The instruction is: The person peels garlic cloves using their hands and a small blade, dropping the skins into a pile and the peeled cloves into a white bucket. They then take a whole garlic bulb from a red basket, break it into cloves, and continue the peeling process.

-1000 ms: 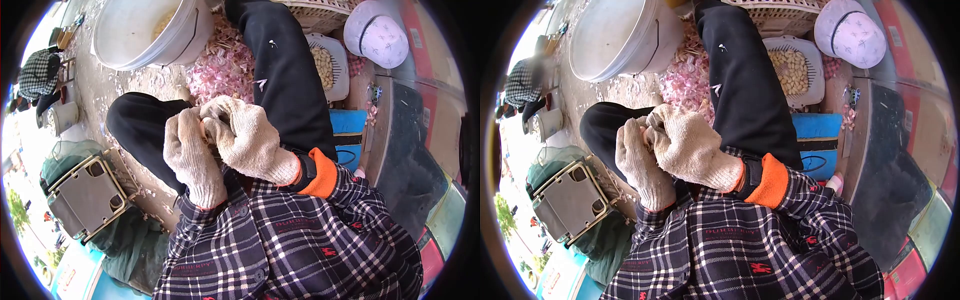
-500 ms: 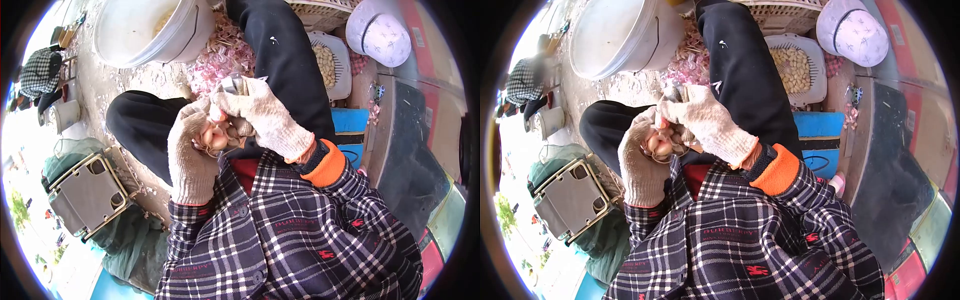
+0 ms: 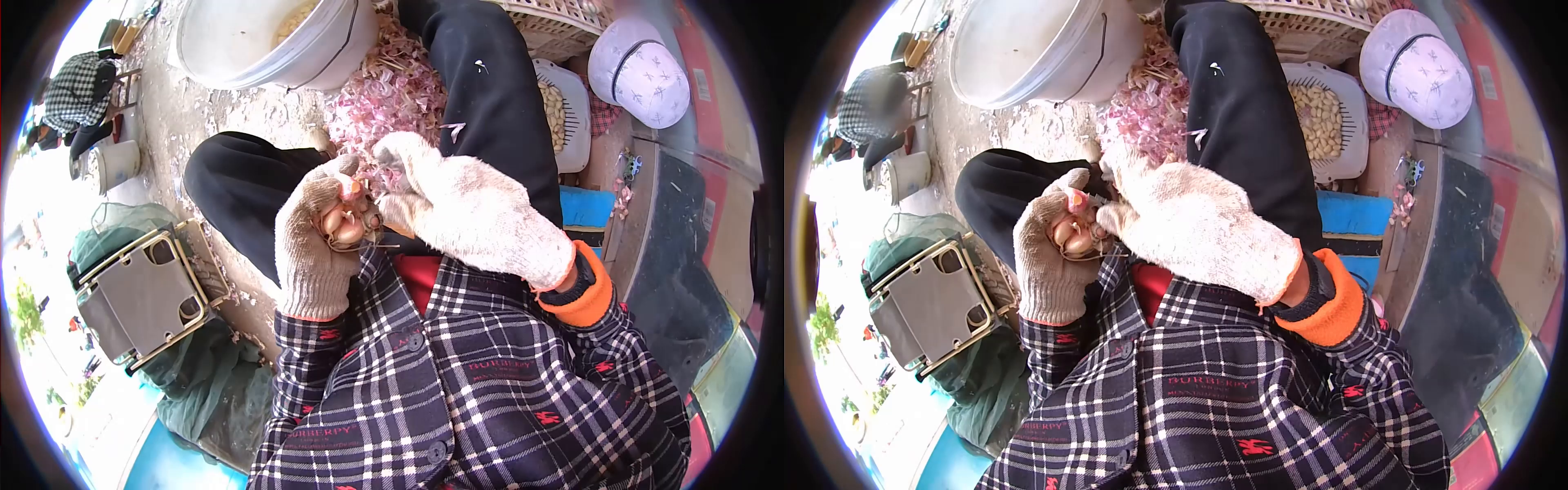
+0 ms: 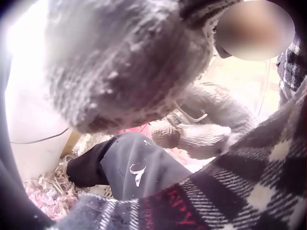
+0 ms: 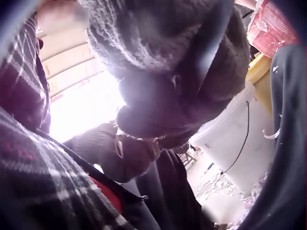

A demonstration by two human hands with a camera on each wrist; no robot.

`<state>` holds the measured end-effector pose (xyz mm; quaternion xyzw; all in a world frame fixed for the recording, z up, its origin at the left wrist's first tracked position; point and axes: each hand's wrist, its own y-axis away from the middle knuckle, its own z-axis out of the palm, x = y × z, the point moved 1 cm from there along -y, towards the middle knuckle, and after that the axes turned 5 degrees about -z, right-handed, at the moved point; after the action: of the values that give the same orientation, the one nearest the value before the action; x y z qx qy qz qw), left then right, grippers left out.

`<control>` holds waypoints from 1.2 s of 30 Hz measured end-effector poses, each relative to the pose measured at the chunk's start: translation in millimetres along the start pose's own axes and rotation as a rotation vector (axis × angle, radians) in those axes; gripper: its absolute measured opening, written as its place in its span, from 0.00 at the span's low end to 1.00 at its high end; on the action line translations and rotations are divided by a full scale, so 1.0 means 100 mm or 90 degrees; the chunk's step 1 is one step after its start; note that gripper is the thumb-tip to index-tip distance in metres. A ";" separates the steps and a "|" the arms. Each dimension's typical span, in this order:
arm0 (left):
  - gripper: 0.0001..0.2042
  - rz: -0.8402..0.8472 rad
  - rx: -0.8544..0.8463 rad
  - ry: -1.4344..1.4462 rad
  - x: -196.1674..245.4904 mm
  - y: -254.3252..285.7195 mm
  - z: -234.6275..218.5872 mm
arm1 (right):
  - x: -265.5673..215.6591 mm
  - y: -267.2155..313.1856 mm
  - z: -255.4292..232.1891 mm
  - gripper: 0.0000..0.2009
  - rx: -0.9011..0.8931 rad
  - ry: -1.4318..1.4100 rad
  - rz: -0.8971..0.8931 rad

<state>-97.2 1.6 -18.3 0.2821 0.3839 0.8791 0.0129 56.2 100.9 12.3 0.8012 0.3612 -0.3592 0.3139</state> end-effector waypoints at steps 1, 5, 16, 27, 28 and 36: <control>0.14 0.025 -0.011 -0.025 0.01 0.00 0.01 | 0.00 0.01 0.00 0.16 0.000 0.000 0.002; 0.17 0.022 -0.025 -0.071 0.04 0.06 0.04 | -0.04 -0.02 -0.01 0.14 -0.023 -0.034 0.003; 0.13 0.063 0.103 -0.210 0.14 0.16 0.13 | -0.12 0.02 0.02 0.11 -0.009 0.080 -0.090; 0.11 -0.012 -0.073 -0.280 0.14 0.11 0.06 | 0.04 0.07 0.06 0.10 -0.061 -0.071 -0.085; 0.11 0.022 -0.059 -0.229 0.10 0.11 0.11 | 0.06 0.06 0.07 0.11 -0.065 -0.157 -0.021; 0.17 0.091 0.046 -0.315 0.00 0.20 0.19 | 0.06 0.01 0.03 0.17 -0.147 -0.374 0.205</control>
<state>-83.8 -0.4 5.7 0.5151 0.3794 0.7678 0.0339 58.9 100.5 6.1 0.6695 0.1627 -0.4771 0.5456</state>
